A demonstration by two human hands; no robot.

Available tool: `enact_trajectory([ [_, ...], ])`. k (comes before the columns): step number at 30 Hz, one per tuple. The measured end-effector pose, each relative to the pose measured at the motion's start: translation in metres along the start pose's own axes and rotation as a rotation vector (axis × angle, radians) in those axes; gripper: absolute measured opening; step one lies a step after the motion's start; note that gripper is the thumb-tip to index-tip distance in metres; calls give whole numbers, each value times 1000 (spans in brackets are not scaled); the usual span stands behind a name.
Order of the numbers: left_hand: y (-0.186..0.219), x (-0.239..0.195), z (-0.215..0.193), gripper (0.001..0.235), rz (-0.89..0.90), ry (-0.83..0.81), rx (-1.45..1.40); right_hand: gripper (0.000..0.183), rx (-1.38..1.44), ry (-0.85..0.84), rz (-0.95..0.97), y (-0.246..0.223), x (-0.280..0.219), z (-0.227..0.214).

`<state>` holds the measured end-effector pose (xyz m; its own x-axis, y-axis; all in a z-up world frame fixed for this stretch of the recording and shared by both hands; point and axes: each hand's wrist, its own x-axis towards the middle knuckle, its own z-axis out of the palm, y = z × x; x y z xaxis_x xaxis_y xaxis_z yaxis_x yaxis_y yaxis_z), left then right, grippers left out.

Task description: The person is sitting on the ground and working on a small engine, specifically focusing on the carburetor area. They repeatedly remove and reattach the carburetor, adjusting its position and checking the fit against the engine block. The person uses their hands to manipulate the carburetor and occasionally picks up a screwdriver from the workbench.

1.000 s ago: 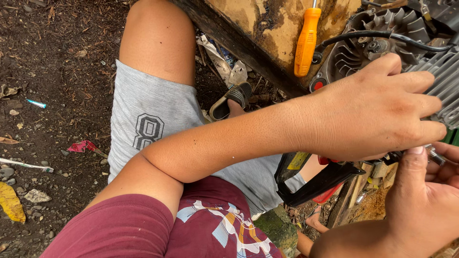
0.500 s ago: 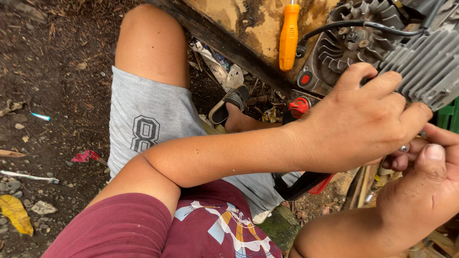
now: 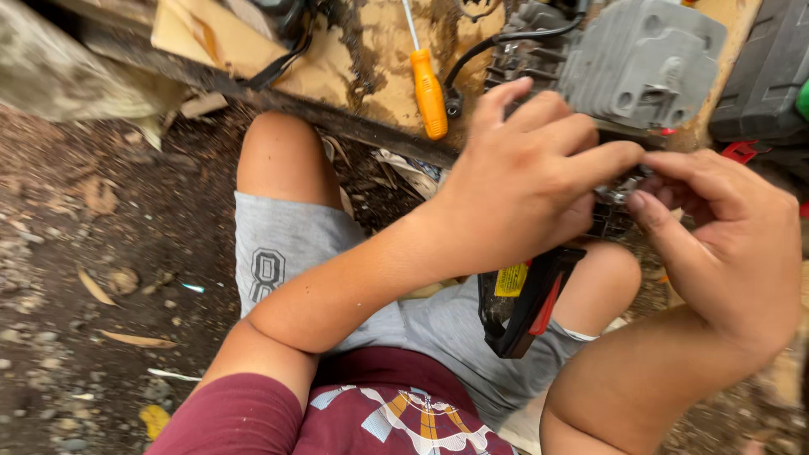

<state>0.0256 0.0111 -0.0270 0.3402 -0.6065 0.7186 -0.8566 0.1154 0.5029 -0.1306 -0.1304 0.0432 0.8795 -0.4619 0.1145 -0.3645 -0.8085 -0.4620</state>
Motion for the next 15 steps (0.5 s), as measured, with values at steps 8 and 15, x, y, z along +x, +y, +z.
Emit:
enact_trajectory([
  [8, 29, 12, -23, 50, -30, -150, 109, 28, 152, -49, -220, 7, 28, -9],
  [15, 52, 21, -17, 39, -158, -231, 238, 27, 299, -39, -377, 27, 35, -5],
])
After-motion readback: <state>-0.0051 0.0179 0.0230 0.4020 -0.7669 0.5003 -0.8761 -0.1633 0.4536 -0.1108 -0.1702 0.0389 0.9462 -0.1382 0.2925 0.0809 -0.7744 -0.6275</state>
